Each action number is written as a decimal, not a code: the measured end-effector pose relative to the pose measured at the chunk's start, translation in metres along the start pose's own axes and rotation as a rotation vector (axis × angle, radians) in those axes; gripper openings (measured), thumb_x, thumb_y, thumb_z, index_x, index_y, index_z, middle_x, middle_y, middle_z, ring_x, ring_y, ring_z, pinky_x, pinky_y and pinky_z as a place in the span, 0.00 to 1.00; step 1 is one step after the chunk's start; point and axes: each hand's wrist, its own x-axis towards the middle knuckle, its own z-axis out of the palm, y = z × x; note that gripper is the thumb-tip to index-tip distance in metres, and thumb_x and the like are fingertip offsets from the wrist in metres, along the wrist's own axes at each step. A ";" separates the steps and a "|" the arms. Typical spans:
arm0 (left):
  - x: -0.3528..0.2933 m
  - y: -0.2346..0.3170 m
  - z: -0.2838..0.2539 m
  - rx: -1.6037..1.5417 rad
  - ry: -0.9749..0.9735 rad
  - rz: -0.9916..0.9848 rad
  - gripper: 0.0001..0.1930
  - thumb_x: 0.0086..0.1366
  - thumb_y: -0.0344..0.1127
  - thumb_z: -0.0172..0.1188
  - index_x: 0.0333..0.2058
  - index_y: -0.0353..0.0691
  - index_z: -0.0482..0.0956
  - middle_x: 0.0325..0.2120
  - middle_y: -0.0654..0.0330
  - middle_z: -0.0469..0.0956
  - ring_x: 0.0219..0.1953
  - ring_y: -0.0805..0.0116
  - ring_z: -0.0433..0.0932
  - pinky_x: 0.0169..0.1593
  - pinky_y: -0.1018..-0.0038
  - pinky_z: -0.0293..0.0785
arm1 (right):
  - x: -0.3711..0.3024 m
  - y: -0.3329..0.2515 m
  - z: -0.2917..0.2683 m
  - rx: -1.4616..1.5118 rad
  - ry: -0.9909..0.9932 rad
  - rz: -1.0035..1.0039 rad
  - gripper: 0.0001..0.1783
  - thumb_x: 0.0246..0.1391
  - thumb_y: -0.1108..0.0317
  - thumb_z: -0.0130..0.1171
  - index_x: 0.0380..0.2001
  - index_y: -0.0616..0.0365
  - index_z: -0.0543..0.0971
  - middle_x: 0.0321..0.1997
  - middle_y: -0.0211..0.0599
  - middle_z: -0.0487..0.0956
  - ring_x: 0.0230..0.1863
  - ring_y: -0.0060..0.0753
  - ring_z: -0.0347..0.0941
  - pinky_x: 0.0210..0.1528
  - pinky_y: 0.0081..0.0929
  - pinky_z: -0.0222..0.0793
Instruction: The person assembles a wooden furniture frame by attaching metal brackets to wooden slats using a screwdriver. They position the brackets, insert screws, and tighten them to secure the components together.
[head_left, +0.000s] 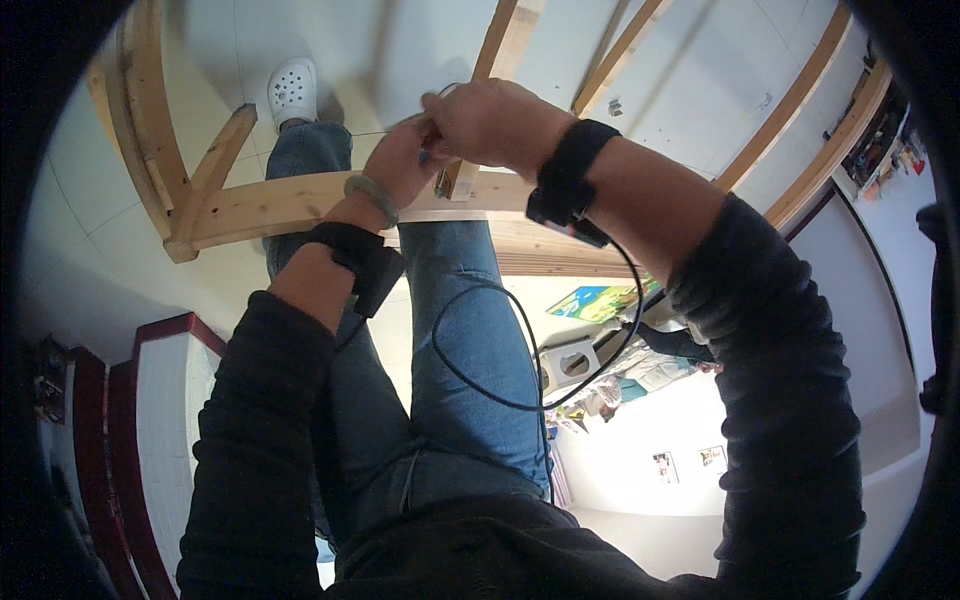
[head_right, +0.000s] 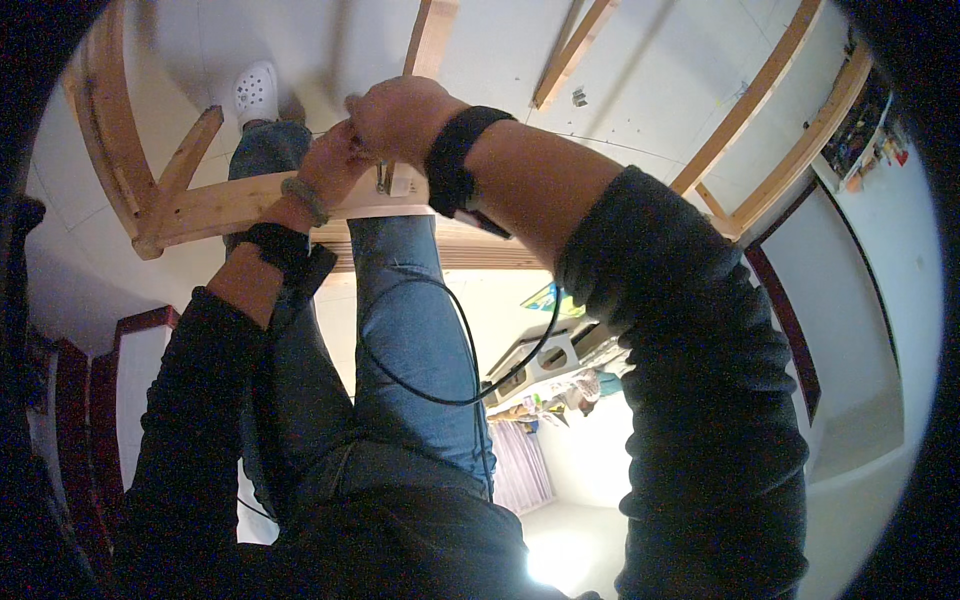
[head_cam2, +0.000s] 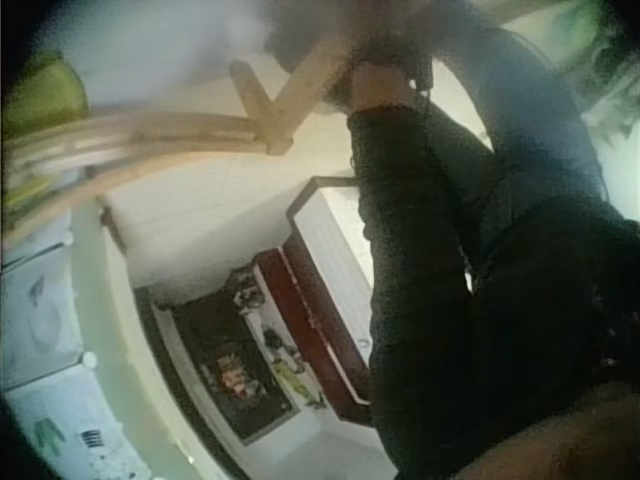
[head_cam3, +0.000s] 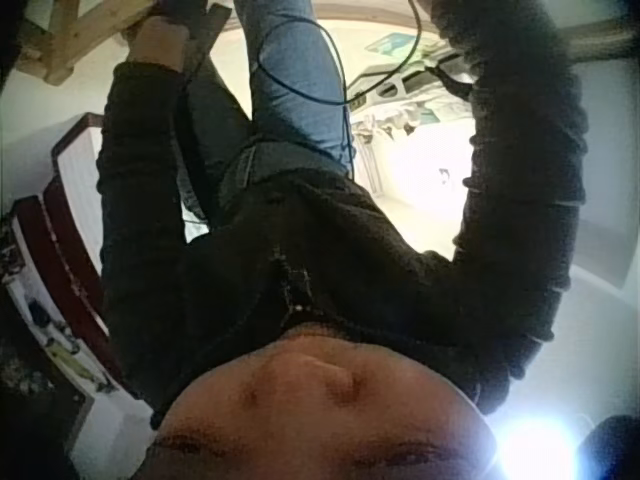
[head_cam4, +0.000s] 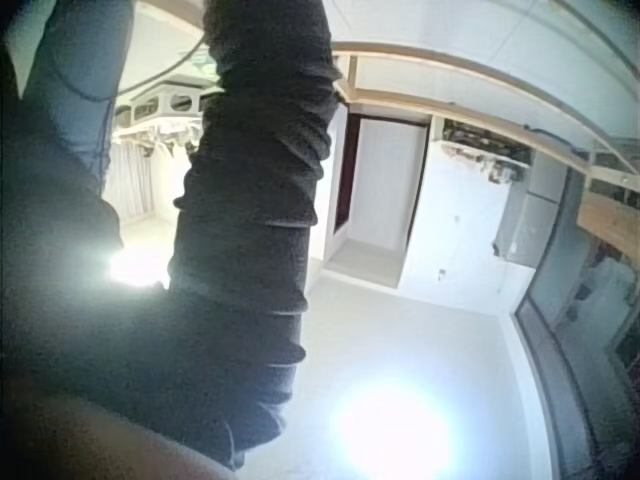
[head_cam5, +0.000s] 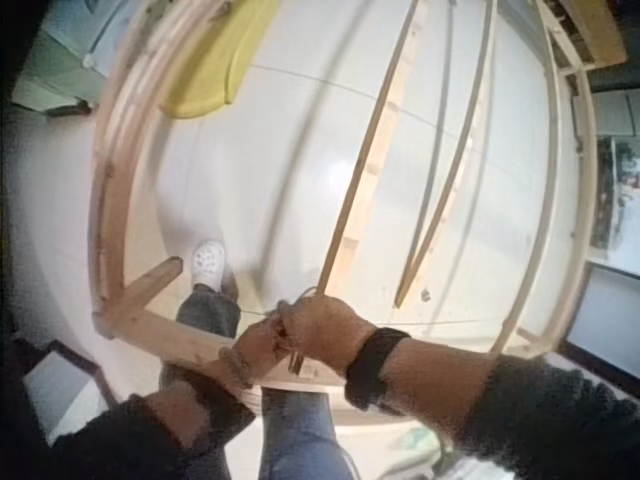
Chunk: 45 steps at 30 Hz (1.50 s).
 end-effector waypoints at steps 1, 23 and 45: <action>-0.001 -0.001 0.006 0.060 0.080 0.054 0.19 0.56 0.39 0.59 0.43 0.37 0.68 0.42 0.50 0.72 0.45 0.61 0.73 0.45 0.70 0.69 | 0.002 0.000 0.001 -0.062 -0.083 0.047 0.16 0.49 0.64 0.57 0.42 0.55 0.73 0.35 0.44 0.76 0.38 0.40 0.75 0.41 0.29 0.72; 0.001 -0.032 0.008 0.027 0.033 0.130 0.18 0.53 0.37 0.61 0.40 0.36 0.70 0.33 0.52 0.77 0.37 0.57 0.77 0.40 0.67 0.73 | 0.025 -0.007 -0.008 0.222 -0.213 0.034 0.18 0.46 0.63 0.54 0.41 0.59 0.75 0.37 0.45 0.78 0.40 0.47 0.75 0.42 0.39 0.72; 0.000 -0.025 0.010 -0.068 0.271 0.150 0.15 0.54 0.32 0.59 0.40 0.36 0.70 0.35 0.52 0.76 0.39 0.60 0.76 0.43 0.70 0.71 | 0.012 -0.024 0.006 0.061 -0.008 0.089 0.18 0.50 0.63 0.55 0.43 0.58 0.71 0.39 0.46 0.76 0.42 0.41 0.74 0.40 0.35 0.73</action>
